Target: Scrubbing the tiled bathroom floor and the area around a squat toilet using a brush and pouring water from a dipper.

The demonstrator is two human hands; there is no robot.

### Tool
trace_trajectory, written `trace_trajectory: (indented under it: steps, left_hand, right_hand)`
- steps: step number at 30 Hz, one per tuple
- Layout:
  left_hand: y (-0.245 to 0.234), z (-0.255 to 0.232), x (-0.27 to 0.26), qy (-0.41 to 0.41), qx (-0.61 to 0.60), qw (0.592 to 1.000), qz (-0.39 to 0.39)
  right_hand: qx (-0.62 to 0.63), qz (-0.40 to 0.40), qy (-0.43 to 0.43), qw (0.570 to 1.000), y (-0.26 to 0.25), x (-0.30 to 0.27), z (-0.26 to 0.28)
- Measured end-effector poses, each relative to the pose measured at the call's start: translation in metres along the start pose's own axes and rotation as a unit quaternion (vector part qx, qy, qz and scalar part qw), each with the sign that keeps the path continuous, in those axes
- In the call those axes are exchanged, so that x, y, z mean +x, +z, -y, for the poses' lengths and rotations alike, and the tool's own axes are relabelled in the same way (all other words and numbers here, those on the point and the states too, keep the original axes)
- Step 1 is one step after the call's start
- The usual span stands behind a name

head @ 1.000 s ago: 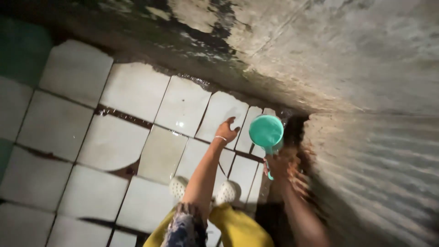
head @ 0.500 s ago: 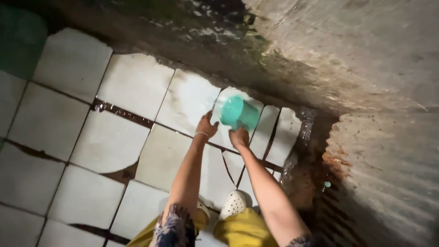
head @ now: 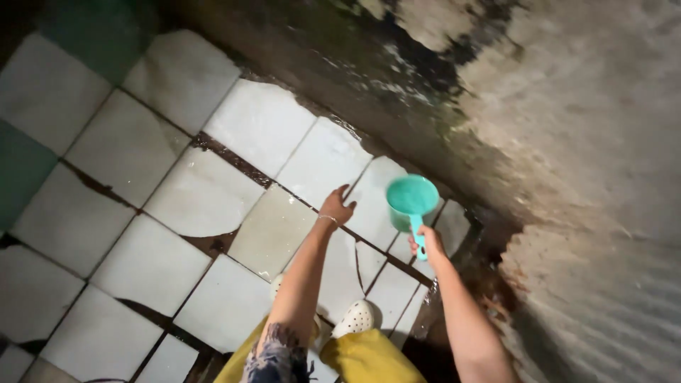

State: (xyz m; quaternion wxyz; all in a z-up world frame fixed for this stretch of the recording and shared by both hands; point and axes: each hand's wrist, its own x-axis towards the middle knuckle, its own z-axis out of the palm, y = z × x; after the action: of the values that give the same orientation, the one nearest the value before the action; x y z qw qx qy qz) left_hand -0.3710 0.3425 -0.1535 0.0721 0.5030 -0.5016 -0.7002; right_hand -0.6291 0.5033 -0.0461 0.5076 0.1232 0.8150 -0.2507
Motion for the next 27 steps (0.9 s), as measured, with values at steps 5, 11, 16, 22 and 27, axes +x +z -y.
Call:
trace_trajectory:
  steps: [5,11,16,22,27]
  left_hand:
    - [-0.045,0.01,0.012,-0.015,-0.008,1.0,-0.004]
    - [-0.113,0.062,0.059,-0.019,-0.021,0.998,-0.05]
    - [-0.179,0.088,0.073,-0.05,-0.056,0.993,-0.096]
    - [-0.265,0.084,0.043,-0.06,-0.099,0.97,-0.215]
    - [-0.362,0.034,-0.03,-0.128,-0.147,0.95,-0.245]
  right_hand:
    - [-0.106,-0.131,0.01,0.986,0.039,0.089,-0.019]
    - [-0.384,-0.12,-0.046,0.914,0.231,0.148,0.005]
    - [-0.622,-0.092,-0.108,0.77,0.35,0.254,-0.015]
    - [-0.505,-0.133,-0.244,0.817,0.542,0.012,0.061]
    - [-0.531,-0.081,-0.32,0.78,0.591,-0.135,0.106]
